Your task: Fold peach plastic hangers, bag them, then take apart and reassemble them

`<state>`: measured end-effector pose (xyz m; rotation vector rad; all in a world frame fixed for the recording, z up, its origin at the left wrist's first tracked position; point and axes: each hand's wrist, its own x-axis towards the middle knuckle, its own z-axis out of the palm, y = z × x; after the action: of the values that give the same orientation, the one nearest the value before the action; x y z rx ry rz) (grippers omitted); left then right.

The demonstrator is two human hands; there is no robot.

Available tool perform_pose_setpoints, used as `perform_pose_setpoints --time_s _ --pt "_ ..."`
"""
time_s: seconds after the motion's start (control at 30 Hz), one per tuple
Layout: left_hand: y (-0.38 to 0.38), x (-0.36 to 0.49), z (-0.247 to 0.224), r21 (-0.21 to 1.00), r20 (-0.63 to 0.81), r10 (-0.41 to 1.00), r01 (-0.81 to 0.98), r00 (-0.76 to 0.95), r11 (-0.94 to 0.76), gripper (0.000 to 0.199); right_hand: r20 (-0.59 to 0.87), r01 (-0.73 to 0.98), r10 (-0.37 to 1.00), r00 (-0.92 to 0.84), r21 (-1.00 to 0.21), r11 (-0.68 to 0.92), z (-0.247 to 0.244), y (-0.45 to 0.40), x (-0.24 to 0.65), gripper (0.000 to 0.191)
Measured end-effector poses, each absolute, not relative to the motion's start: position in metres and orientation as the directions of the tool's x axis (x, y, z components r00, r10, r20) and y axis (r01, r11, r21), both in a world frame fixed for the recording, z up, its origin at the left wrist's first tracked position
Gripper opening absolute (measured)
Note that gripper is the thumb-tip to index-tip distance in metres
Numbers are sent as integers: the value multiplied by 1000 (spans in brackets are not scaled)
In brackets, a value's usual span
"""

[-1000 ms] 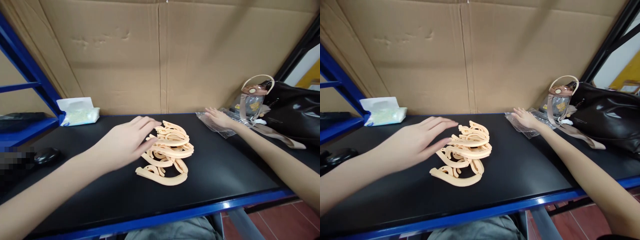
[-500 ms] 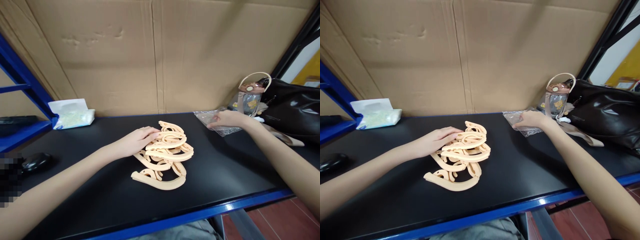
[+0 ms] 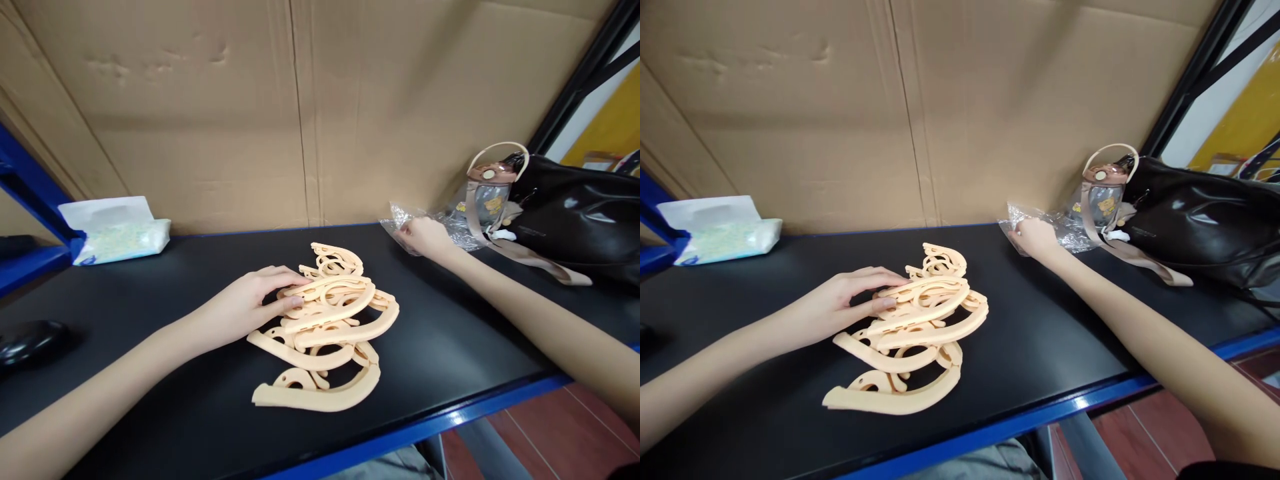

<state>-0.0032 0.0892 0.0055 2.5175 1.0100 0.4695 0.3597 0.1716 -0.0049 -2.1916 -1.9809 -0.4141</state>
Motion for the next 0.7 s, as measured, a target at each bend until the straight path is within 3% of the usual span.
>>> perform_pose_setpoints --time_s 0.23,0.33,0.4,0.53,0.7 --pt "88 -3 6 467 182 708 573 683 -673 36 388 981 915 -112 -105 164 5 153 323 39" --pt "89 -2 4 482 191 702 557 686 -676 36 277 865 920 -276 -346 363 8 151 289 41" --pt "88 -3 3 492 204 697 544 688 -680 35 198 805 925 -324 -455 380 6 157 269 36" --pt "87 -4 -1 480 211 697 548 686 -685 34 149 783 939 -310 -520 341 1 172 252 16" --pt "87 -4 -6 476 200 724 580 661 -661 35 123 733 955 -272 -617 288 3 172 257 20"
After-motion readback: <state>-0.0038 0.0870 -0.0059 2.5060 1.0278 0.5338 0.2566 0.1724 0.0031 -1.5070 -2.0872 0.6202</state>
